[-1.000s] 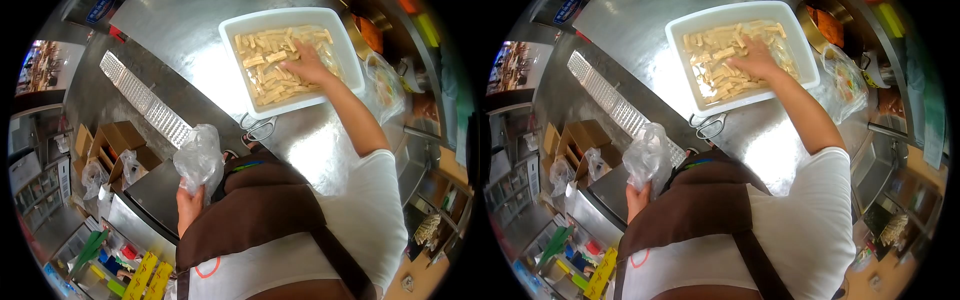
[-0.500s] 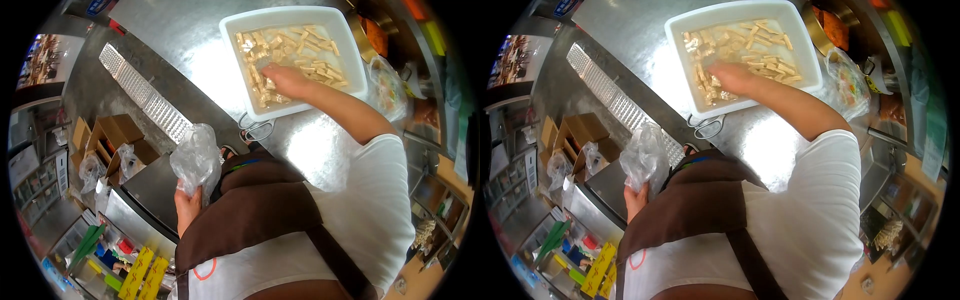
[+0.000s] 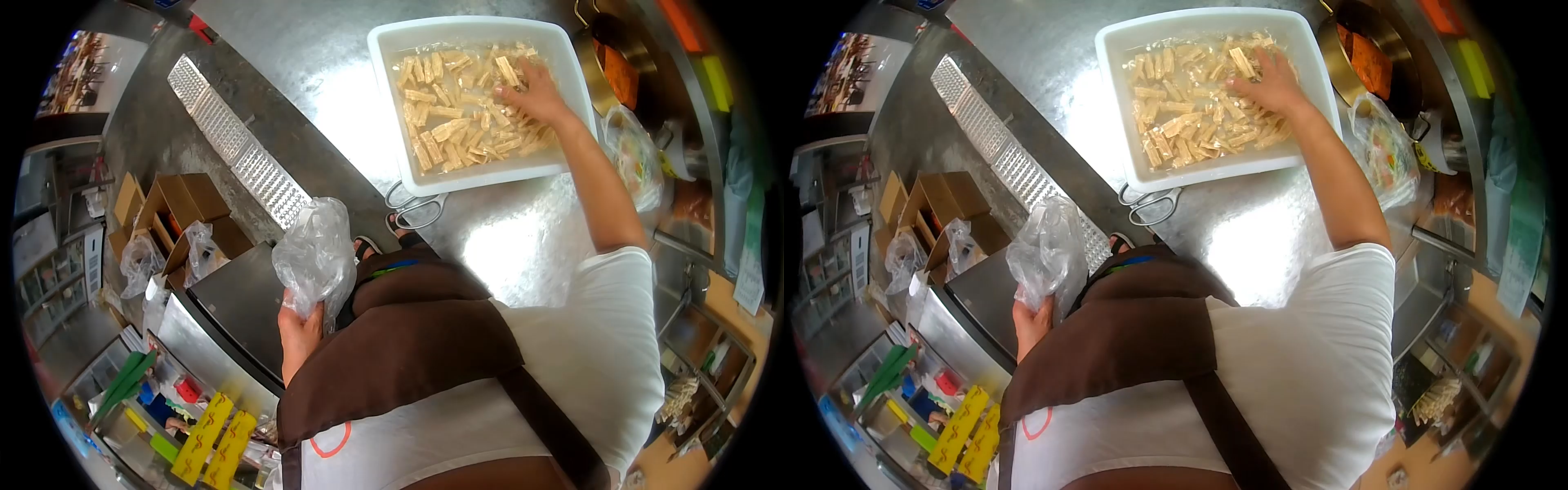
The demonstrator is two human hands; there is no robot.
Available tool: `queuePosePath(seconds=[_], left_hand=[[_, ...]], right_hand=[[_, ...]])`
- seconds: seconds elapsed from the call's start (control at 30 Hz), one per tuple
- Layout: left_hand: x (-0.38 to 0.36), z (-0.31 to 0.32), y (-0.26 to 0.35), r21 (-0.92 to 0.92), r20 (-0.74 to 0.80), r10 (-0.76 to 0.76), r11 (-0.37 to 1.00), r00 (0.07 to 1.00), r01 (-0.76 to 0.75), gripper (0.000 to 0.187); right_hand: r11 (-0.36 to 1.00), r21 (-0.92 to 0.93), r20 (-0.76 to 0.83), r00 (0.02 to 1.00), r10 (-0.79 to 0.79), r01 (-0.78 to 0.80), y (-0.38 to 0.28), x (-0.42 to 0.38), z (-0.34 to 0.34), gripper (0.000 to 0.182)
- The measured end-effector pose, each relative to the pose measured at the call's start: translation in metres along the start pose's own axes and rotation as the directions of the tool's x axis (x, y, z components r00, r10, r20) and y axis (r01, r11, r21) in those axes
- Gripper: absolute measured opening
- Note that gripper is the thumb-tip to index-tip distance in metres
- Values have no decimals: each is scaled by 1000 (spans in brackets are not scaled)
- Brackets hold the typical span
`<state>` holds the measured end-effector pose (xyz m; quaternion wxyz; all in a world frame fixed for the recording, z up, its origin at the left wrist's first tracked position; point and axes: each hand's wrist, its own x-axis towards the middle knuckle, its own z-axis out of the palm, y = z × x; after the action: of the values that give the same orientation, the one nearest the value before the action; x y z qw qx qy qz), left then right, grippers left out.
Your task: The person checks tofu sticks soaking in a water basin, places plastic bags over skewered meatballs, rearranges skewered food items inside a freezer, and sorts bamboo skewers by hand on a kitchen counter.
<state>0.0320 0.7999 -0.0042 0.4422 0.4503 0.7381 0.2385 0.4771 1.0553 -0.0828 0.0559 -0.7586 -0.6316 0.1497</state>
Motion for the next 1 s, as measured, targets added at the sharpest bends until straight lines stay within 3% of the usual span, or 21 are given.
queuePosePath(seconds=[0.07,0.1,0.17,0.3,0.37,0.43,0.57,0.7,0.8,0.83,0.9,0.93,1.0], left_hand=[[-1,0,-7,-25,-3,8,1000,1000,-8,32],[-3,-1,-7,-24,-6,7,1000,1000,-7,32],[-5,-1,-8,-37,-20,13,999,1000,-14,31],[-4,2,-8,-70,-13,25,997,1000,-25,31],[-5,3,-7,-39,4,13,999,1000,-13,30],[-6,4,-1,-29,13,14,999,1000,-13,30],[-8,5,-4,-34,21,30,999,999,-29,30],[-9,5,-16,-43,5,35,998,999,-35,31],[-14,7,-16,-91,-54,-8,996,999,3,29],[-15,8,-15,-115,-58,-13,993,998,7,29],[-16,8,-15,-139,-62,-23,990,998,14,29],[-16,7,-15,-116,-55,-10,993,998,4,30],[-15,9,-14,-94,-48,0,996,999,-5,30]], right_hand=[[999,-40,187,982,31,-23,-3,-8,14,97],[999,-38,188,982,28,-21,-12,-16,13,97],[996,33,336,938,-87,81,-34,-37,7,96],[968,-2,394,890,-229,250,-76,-70,-2,91],[955,-39,340,902,-265,295,-80,-72,10,88],[945,110,426,845,-324,307,-87,-71,12,80],[926,118,377,846,-376,359,-94,-66,18,56],[902,94,318,846,-428,421,-81,-41,31,46],[953,233,234,939,-250,195,-82,-32,11,38],[951,233,237,937,-256,201,-81,-28,5,38],[987,159,106,993,-43,26,-75,-17,-1,41],[987,159,108,993,-45,27,-60,-3,5,41],[946,-128,-229,919,-321,298,-37,19,15,55]])
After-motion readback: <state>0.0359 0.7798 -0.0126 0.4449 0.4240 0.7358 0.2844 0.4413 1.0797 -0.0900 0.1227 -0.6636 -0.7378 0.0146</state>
